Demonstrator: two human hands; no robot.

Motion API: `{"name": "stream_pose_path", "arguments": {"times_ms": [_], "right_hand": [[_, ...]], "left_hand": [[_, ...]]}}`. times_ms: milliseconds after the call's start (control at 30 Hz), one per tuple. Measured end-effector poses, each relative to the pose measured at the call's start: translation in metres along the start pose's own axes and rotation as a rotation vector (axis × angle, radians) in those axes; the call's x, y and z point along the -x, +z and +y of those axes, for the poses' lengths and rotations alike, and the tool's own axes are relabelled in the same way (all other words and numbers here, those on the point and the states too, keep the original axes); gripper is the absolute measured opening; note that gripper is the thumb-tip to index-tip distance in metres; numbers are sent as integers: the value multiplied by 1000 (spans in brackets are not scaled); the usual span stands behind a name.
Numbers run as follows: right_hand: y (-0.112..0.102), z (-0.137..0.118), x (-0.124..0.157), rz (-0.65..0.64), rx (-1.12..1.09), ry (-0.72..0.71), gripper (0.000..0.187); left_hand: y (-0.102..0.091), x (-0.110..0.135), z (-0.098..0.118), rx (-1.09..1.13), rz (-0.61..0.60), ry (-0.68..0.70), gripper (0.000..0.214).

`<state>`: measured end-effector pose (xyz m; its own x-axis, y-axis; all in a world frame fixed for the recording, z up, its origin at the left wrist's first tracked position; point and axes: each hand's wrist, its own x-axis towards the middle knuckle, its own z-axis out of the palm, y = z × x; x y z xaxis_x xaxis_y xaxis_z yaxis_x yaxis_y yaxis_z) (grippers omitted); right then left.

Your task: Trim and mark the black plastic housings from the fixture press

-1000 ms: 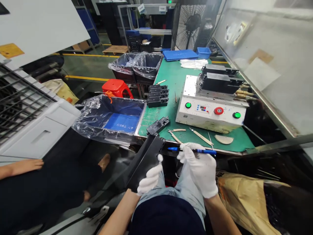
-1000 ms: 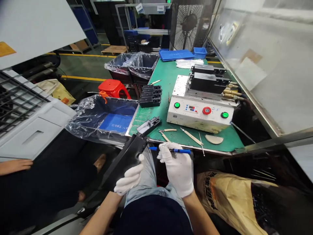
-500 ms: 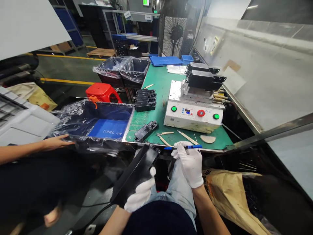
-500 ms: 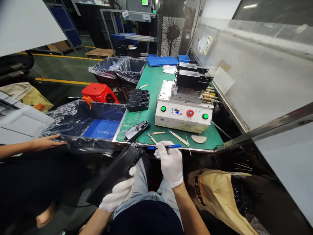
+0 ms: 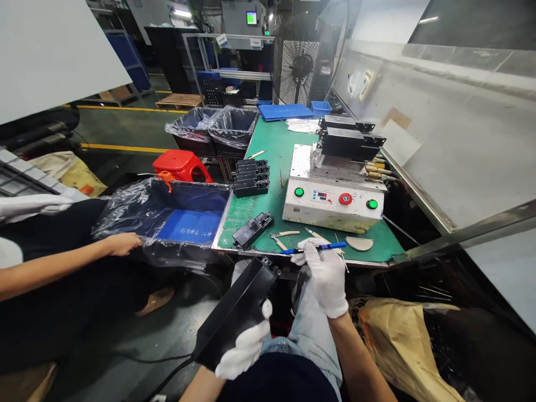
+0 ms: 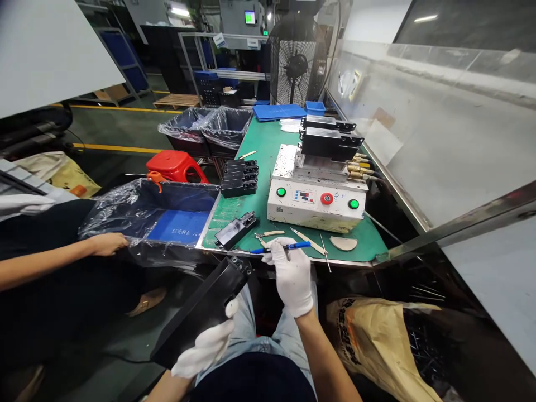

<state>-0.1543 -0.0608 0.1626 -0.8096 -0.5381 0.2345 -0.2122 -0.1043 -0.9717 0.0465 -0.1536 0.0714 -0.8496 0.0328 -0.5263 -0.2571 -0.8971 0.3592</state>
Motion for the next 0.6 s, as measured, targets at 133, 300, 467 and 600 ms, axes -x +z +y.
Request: {"name": "stream_pose_path", "arguments": {"times_ms": [133,300,467,600], "right_hand": [[-10,-1,5,21,-32,35,35],[-19,-5,11,94,-30,-24,32],[-39,2,21,138,30,3,32],[-56,20,36,159,95,48,33]], "left_hand": [[24,13,10,-229,268,153,54],[56,22,39,-753,508,554,46],[51,17,92,-1157,670,678,55],[36,-17,194,-1845,810,792,57]]}}
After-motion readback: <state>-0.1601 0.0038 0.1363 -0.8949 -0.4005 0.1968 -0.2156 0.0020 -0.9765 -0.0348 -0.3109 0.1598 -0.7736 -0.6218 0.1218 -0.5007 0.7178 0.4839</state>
